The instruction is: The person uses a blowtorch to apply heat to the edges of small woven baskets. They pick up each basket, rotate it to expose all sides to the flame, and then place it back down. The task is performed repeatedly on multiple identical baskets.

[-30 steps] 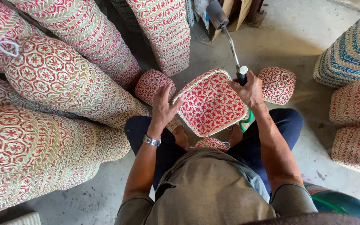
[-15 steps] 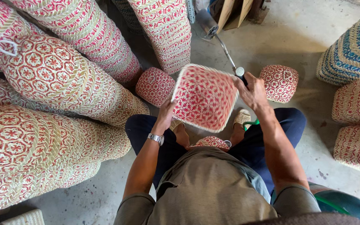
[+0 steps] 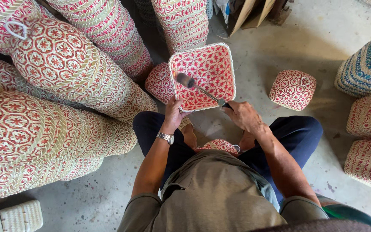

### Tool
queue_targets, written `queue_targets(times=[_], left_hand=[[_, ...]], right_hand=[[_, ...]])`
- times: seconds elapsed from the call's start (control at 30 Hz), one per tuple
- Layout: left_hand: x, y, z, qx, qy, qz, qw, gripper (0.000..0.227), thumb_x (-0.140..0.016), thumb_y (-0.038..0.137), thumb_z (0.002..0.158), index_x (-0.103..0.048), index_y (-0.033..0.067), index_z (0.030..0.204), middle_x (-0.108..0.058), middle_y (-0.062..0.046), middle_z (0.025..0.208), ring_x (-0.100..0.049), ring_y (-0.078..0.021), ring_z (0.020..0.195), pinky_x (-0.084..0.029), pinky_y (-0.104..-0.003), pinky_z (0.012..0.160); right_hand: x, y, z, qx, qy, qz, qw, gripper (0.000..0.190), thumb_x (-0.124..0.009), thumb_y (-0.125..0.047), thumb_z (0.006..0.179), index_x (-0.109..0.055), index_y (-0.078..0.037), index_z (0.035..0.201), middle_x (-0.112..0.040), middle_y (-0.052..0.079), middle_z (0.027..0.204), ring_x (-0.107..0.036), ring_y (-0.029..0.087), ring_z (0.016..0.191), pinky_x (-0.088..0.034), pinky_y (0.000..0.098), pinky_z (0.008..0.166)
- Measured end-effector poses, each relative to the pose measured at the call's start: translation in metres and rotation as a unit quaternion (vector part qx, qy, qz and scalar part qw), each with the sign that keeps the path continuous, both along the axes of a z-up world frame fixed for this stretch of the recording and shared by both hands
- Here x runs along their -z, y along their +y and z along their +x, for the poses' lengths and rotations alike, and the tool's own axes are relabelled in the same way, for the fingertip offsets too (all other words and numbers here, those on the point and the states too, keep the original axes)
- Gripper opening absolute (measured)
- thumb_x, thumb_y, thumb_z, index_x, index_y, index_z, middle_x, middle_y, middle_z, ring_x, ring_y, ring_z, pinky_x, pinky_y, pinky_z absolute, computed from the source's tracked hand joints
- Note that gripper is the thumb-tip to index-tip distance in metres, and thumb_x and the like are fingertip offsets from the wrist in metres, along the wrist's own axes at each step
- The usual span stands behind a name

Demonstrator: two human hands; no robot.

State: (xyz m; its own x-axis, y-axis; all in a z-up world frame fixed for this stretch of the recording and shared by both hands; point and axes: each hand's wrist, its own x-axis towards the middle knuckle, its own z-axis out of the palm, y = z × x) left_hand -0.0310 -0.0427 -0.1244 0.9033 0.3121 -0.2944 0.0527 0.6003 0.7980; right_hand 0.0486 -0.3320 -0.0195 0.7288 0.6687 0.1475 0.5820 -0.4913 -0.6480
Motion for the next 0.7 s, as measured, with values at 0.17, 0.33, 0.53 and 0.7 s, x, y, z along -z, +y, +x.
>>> queue_targets(times=[0.17, 0.33, 0.53, 0.7], left_hand=[[0.006, 0.002, 0.000, -0.025, -0.003, 0.031, 0.999, 0.040, -0.055, 0.013, 0.098, -0.054, 0.0060, 0.138, -0.069, -0.013, 0.126, -0.073, -0.0260, 0.106, -0.066, -0.048, 0.084], [0.006, -0.005, 0.008, -0.053, 0.005, 0.044, 0.998, 0.044, -0.059, 0.012, 0.097, -0.051, 0.0052, 0.139, -0.066, -0.013, 0.128, -0.072, -0.0252, 0.106, -0.066, -0.049, 0.084], [0.007, -0.002, 0.000, -0.082, 0.021, 0.040, 0.996, 0.046, -0.061, 0.015, 0.098, -0.048, 0.0061, 0.141, -0.064, -0.012, 0.130, -0.071, -0.0232, 0.110, -0.065, -0.050, 0.088], [0.010, -0.003, 0.004, -0.083, -0.010, 0.027, 0.996, 0.045, -0.060, 0.015, 0.099, -0.049, 0.0043, 0.141, -0.066, -0.016, 0.130, -0.072, -0.0256, 0.109, -0.066, -0.047, 0.087]], right_hand=[[-0.019, -0.002, -0.006, 0.004, -0.043, 0.014, 0.999, 0.028, -0.069, -0.031, 0.098, -0.067, -0.002, 0.098, -0.067, 0.021, 0.073, -0.066, 0.042, 0.067, -0.050, 0.0493, 0.058], [-0.035, 0.005, -0.006, 0.009, -0.047, 0.028, 0.998, 0.030, -0.070, -0.031, 0.097, -0.067, -0.001, 0.098, -0.066, 0.021, 0.072, -0.065, 0.044, 0.066, -0.049, 0.0508, 0.058], [-0.031, -0.009, -0.003, 0.111, -0.045, 0.031, 0.992, 0.032, -0.069, -0.031, 0.099, -0.066, 0.001, 0.095, -0.065, 0.023, 0.070, -0.064, 0.044, 0.064, -0.049, 0.0495, 0.057], [-0.012, -0.009, -0.005, 0.117, -0.039, 0.003, 0.992, 0.036, -0.071, -0.033, 0.098, -0.066, 0.001, 0.090, -0.065, 0.024, 0.071, -0.065, 0.043, 0.065, -0.048, 0.0490, 0.057]])
